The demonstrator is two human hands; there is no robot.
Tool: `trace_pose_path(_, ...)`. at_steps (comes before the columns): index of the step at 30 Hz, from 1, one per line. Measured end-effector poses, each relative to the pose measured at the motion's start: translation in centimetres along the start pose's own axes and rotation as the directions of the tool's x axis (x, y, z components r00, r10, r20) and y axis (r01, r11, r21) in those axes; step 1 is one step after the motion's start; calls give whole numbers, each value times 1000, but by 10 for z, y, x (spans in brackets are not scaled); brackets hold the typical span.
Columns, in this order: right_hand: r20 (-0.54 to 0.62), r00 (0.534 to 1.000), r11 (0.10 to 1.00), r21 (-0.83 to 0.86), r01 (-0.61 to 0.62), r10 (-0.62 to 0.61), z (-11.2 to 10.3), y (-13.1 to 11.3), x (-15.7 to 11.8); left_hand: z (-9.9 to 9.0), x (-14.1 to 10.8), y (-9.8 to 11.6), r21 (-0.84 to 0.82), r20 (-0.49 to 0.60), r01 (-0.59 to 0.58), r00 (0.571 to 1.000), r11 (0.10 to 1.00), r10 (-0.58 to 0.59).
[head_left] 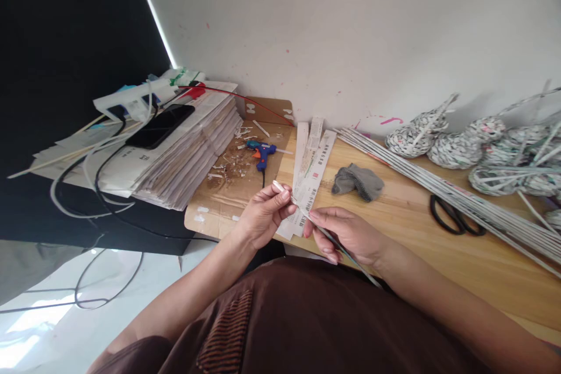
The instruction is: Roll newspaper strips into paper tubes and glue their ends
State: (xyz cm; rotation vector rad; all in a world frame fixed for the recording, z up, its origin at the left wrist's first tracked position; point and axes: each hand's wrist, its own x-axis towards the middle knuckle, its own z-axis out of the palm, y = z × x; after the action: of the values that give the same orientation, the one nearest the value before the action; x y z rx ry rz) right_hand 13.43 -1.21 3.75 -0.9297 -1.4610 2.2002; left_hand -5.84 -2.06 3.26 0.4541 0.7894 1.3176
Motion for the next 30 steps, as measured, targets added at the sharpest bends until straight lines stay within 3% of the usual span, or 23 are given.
trace_pose_path(5, -226, 940, 888, -439, 137, -257, 0, -2, -10, 2, 3, 5, 0, -60, -81, 995, 997, 81)
trace_pose_path(7, -198, 960, 921, -372, 112, -196, -2, -1, -12, 3, 3, 7, -11, -78, -67, 995, 998, 65)
trace_pose_path(9, -117, 990, 983, -175, 60, -81, -5, 2, -12, 3, 3, 7, -33, -81, -35, 996, 999, 32)
trace_pose_path(12, -52, 998, 999, 18, 36, -35, -9, 6, -10, 3, 1, 5, -49, -16, 14, 1000, 999, -15)
trace_pose_path(16, -81, 996, 999, -15, 37, -38, -9, 9, -8, 0, 0, -3, 19, 63, 51, 997, 999, -52)
trace_pose_path(23, -65, 997, 999, -20, 39, -40, -10, 7, -13, -3, 4, -6, 72, 34, 2, 999, 997, -5)
trace_pose_path(26, -136, 987, 970, -237, 53, -87, -11, 6, -17, -3, 5, -5, 63, -8, -36, 999, 997, 37)
trace_pose_path(30, -223, 955, 837, -546, 45, -197, -6, 7, -20, -4, 5, -11, 132, 7, -35, 999, 991, 34)
